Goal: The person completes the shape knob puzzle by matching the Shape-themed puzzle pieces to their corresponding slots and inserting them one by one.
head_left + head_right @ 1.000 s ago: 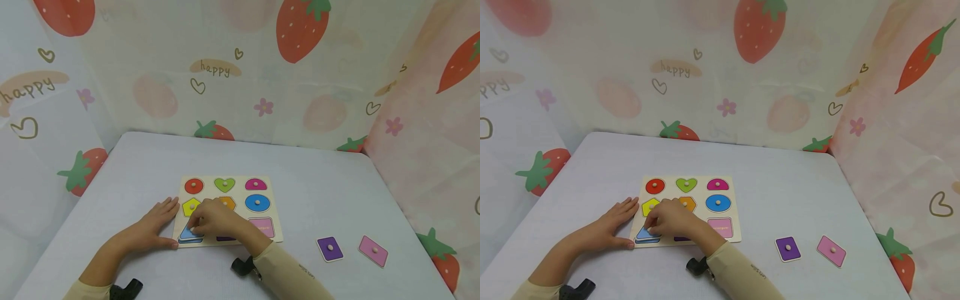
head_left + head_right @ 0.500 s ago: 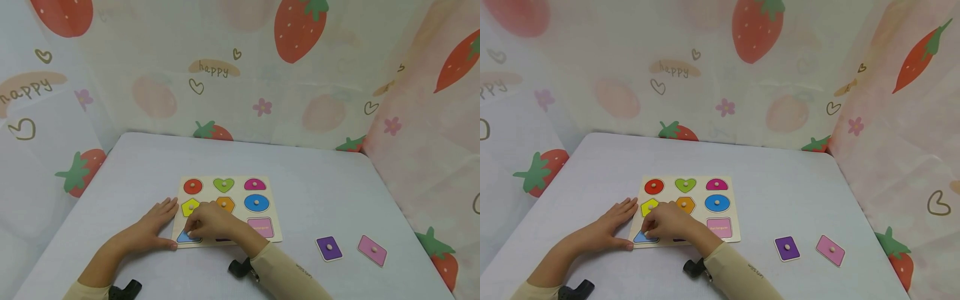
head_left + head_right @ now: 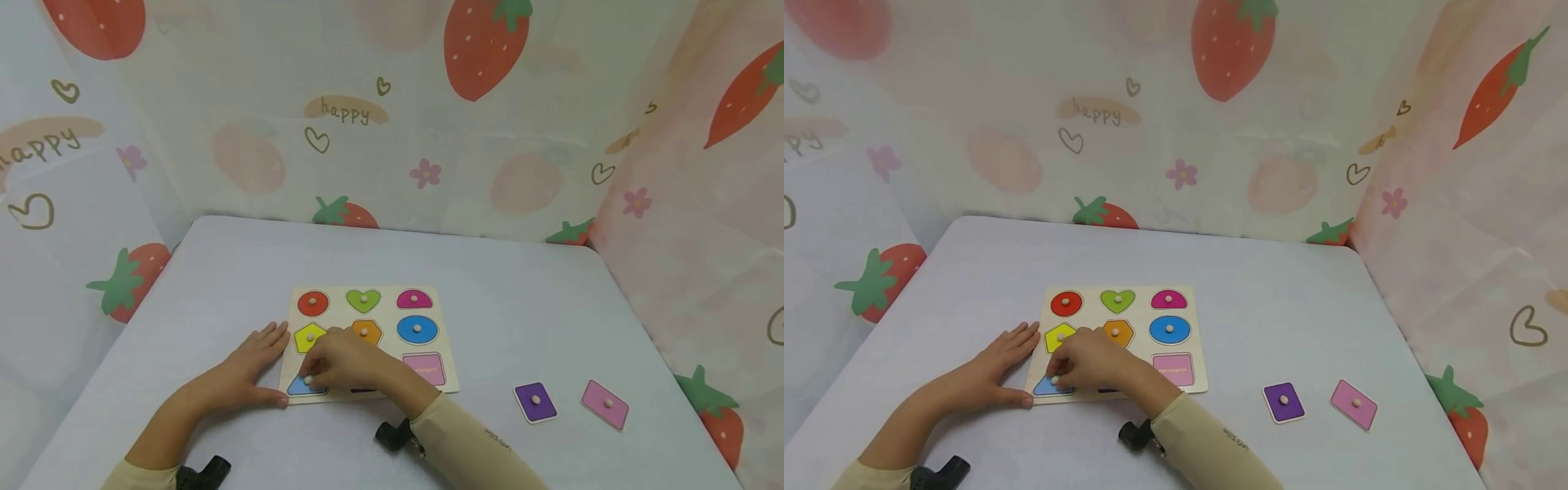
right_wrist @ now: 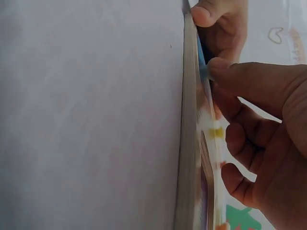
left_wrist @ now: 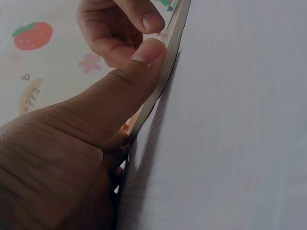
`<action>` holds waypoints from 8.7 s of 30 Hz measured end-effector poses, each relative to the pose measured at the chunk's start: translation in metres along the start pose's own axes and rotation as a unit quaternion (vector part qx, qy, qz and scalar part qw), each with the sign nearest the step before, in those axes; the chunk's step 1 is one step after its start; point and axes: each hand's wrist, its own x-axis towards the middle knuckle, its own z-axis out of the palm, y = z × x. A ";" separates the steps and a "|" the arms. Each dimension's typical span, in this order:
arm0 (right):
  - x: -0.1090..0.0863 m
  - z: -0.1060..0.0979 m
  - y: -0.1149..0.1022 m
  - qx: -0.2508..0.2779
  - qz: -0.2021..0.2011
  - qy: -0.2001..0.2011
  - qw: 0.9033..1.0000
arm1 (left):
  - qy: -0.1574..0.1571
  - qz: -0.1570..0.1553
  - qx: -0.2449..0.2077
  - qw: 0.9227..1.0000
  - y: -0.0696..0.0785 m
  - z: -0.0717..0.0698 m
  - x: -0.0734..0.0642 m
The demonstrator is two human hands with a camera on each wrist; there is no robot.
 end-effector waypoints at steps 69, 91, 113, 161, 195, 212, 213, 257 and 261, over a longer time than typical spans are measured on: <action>-0.288 -0.084 0.153 -0.019 0.054 0.153 0.987 | 0.004 -0.014 0.019 1.000 -0.001 0.006 0.002; -0.322 -0.065 0.172 -0.018 0.053 0.144 0.988 | 0.005 -0.024 0.016 1.000 0.002 0.005 0.001; -0.320 -0.058 0.173 -0.016 0.040 0.158 0.986 | 0.003 -0.029 0.014 0.999 0.004 0.004 0.000; -0.190 -0.074 0.118 0.029 0.047 0.110 0.992 | 0.005 -0.020 0.012 1.000 0.006 0.002 -0.001; -0.090 -0.037 0.064 0.048 0.002 0.094 0.994 | 0.003 -0.028 0.020 0.999 0.003 0.005 0.000; -0.074 -0.023 0.049 0.052 0.069 0.074 0.993 | -0.005 -0.030 0.014 0.999 0.001 0.008 0.001; -0.074 -0.023 0.049 0.051 0.071 0.074 0.993 | -0.004 -0.030 0.014 0.999 0.001 0.007 0.000; -0.072 -0.019 0.046 0.068 0.100 0.060 0.991 | 0.005 -0.028 0.016 0.999 0.006 0.004 -0.001; -0.072 -0.020 0.045 0.071 0.104 0.053 0.991 | 0.008 -0.024 0.019 0.999 0.006 0.003 -0.001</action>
